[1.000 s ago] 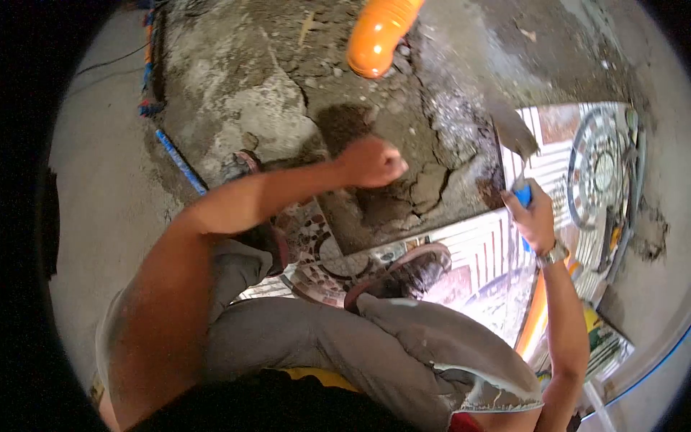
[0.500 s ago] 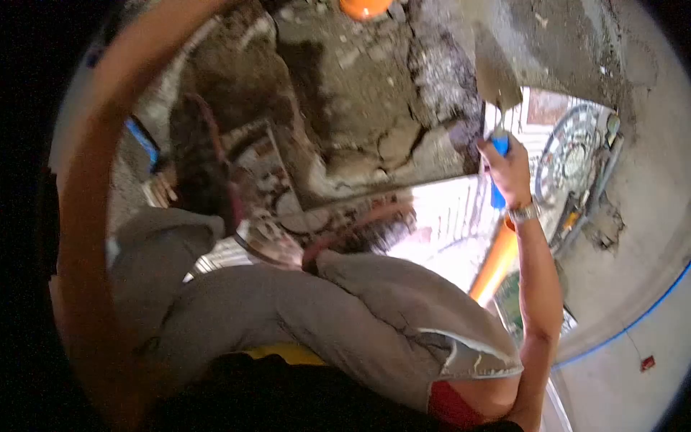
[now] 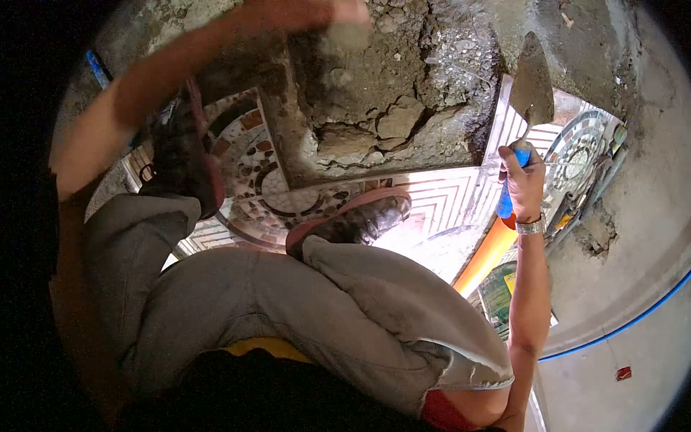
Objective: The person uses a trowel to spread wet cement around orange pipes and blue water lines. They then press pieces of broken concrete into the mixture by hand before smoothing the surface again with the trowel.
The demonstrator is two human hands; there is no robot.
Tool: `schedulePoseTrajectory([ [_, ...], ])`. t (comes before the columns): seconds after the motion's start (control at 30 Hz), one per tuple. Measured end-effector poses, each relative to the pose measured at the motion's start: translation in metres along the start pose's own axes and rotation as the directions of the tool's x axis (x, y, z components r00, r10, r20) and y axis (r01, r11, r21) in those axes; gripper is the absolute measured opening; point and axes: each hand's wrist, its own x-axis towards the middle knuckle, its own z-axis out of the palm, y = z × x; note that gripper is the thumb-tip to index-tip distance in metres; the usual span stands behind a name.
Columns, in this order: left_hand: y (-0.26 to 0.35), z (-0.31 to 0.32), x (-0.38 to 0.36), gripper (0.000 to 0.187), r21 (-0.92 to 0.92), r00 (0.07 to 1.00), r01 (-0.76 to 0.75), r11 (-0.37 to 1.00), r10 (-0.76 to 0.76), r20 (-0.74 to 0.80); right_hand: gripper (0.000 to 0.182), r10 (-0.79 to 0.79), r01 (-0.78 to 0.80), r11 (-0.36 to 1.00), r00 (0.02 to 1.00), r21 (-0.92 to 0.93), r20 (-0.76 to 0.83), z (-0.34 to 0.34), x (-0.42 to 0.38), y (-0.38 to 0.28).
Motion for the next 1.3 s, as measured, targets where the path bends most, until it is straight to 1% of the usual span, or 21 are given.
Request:
schedulePoseTrajectory([
  [0.07, -0.006, 0.041, -0.001, 0.049, 0.119, 0.988, 0.012, 0.993, -0.030, 0.149, 0.017, 0.006, -0.006, 1.000, 1.000, -0.022, -0.018, 0.001, 0.003, -0.003],
  [0.1, -0.007, 0.050, 0.004, 0.054, 0.252, 0.981, -0.082, 0.964, 0.034, 0.190, 0.017, -0.022, 0.022, 1.000, 1.000, -0.015, -0.015, 0.005, 0.002, -0.009],
  [0.17, -0.024, 0.090, 0.014, 0.053, 0.329, 0.986, -0.030, 0.944, -0.026, 0.166, 0.017, -0.036, 0.035, 0.999, 0.999, -0.023, -0.028, 0.010, -0.001, -0.018],
  [0.2, -0.022, 0.100, 0.018, 0.053, 0.337, 0.984, -0.049, 0.940, -0.013, 0.180, 0.017, -0.037, 0.036, 0.998, 0.999, -0.051, -0.020, 0.009, -0.002, -0.020],
  [0.33, -0.011, 0.133, 0.034, 0.039, 0.256, 0.967, 0.116, 0.960, -0.168, 0.191, 0.017, -0.070, 0.071, 0.995, 0.997, -0.064, 0.022, 0.007, -0.005, -0.019],
  [0.47, -0.007, 0.125, 0.049, 0.036, 0.250, 0.959, 0.194, 0.949, -0.237, 0.157, 0.020, -0.057, 0.056, 0.998, 0.998, -0.023, -0.019, 0.005, -0.017, -0.017],
  [0.53, -0.004, 0.100, 0.052, 0.032, 0.299, 0.922, 0.089, 0.950, -0.192, 0.337, 0.019, -0.072, 0.075, 0.994, 0.997, -0.086, 0.034, -0.003, -0.019, -0.001],
  [0.57, 0.001, 0.088, 0.055, 0.036, 0.319, 0.834, 0.195, 0.928, -0.328, 0.444, 0.022, -0.106, 0.110, 0.990, 0.993, -0.087, 0.049, -0.002, -0.020, 0.001],
  [0.6, -0.002, 0.082, 0.055, 0.036, 0.338, 0.837, 0.185, 0.923, -0.329, 0.438, 0.024, -0.143, 0.149, 0.985, 0.988, -0.090, 0.064, -0.001, -0.019, 0.001],
  [0.67, -0.013, 0.075, 0.052, 0.039, 0.300, 0.800, -0.067, 0.952, -0.128, 0.586, 0.029, -0.188, 0.202, 0.964, 0.977, -0.171, 0.096, 0.001, -0.014, -0.006],
  [0.73, -0.008, 0.071, 0.040, 0.039, 0.254, 0.801, -0.055, 0.966, -0.110, 0.589, 0.043, -0.151, 0.199, 0.898, 0.977, -0.391, 0.150, 0.001, -0.016, -0.020],
  [0.8, -0.002, 0.067, 0.035, 0.039, 0.301, 0.785, 0.094, 0.949, -0.257, 0.564, 0.045, -0.175, 0.221, 0.893, 0.973, -0.393, 0.150, 0.007, -0.016, -0.033],
  [0.87, -0.007, 0.067, 0.037, 0.043, 0.311, 0.753, 0.062, 0.948, -0.249, 0.609, 0.045, -0.283, 0.329, 0.868, 0.943, -0.373, 0.175, 0.006, -0.005, -0.021],
  [0.93, -0.002, 0.075, 0.034, 0.044, 0.325, 0.794, 0.095, 0.941, -0.268, 0.545, 0.044, -0.272, 0.330, 0.851, 0.943, -0.408, 0.193, 0.004, -0.007, -0.033],
  [0.97, 0.015, 0.077, 0.035, 0.044, 0.372, 0.732, 0.188, 0.909, -0.382, 0.564, 0.043, -0.254, 0.304, 0.875, 0.951, -0.378, 0.178, 0.005, -0.006, -0.033],
  [1.0, 0.019, 0.083, 0.034, 0.044, 0.364, 0.719, 0.188, 0.912, -0.380, 0.582, 0.043, -0.234, 0.279, 0.896, 0.958, -0.345, 0.167, 0.005, -0.007, -0.032],
  [1.1, 0.007, 0.099, 0.041, 0.045, 0.233, 0.709, 0.031, 0.972, -0.186, 0.680, 0.046, -0.179, 0.226, 0.908, 0.971, -0.352, 0.160, 0.002, -0.010, -0.029],
  [1.13, -0.006, 0.106, 0.049, 0.045, 0.231, 0.708, 0.033, 0.972, -0.186, 0.682, 0.048, -0.171, 0.213, 0.911, 0.975, -0.354, 0.145, 0.002, -0.011, -0.029],
  [1.2, -0.017, 0.119, 0.060, 0.048, 0.299, 0.641, -0.205, 0.932, -0.102, 0.760, 0.051, -0.167, 0.206, 0.918, 0.976, -0.339, 0.140, 0.003, -0.014, -0.026],
  [1.23, -0.017, 0.128, 0.061, 0.052, 0.453, 0.656, -0.224, 0.863, -0.211, 0.725, 0.050, -0.152, 0.189, 0.921, 0.980, -0.342, 0.132, 0.004, -0.018, -0.027],
  [1.3, -0.024, 0.144, 0.057, 0.051, 0.524, 0.684, -0.245, 0.816, -0.237, 0.690, 0.049, -0.135, 0.170, 0.924, 0.983, -0.342, 0.123, 0.003, -0.021, -0.027],
])
